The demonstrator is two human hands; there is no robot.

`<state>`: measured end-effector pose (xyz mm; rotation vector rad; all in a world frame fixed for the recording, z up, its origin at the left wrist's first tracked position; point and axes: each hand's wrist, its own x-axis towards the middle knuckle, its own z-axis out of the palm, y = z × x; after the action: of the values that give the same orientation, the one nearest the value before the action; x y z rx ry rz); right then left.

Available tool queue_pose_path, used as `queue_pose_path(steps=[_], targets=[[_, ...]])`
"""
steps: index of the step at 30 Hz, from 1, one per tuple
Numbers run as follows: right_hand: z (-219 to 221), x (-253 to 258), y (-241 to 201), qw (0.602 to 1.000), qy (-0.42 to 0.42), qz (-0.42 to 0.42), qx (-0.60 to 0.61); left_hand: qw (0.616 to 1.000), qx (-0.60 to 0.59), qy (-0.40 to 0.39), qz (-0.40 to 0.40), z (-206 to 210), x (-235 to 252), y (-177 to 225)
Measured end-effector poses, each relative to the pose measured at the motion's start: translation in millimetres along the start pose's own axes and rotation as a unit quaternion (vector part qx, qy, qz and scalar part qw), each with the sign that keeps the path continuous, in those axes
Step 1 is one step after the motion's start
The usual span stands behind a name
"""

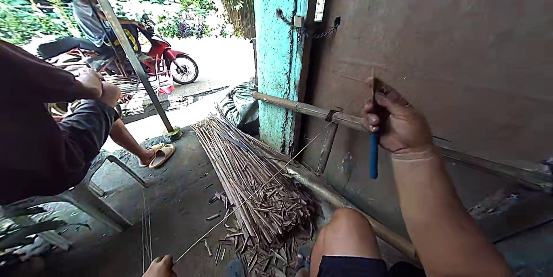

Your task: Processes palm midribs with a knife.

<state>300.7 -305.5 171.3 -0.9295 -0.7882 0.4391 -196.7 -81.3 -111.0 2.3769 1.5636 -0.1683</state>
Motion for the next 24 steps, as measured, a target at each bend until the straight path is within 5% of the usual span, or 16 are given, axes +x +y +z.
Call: queue_pose_path(steps=[5, 9, 17, 24], targets=[[-33, 4, -17, 0.998, 0.043, -0.051, -0.001, 0.997, -0.01, -0.034, -0.068, 2, 21, 2], [-57, 3, 31, 0.998, 0.04, -0.033, 0.043, 0.992, -0.091, -0.036, -0.081, 2, 24, 23], [23, -89, 189, 0.936, 0.059, 0.347, 0.0, 0.958, -0.286, 0.028, -0.001, 19, 21, 88], [69, -157, 292, 0.853, 0.034, 0.521, 0.003, 0.882, -0.433, 0.138, 0.125, 39, 10, 154]])
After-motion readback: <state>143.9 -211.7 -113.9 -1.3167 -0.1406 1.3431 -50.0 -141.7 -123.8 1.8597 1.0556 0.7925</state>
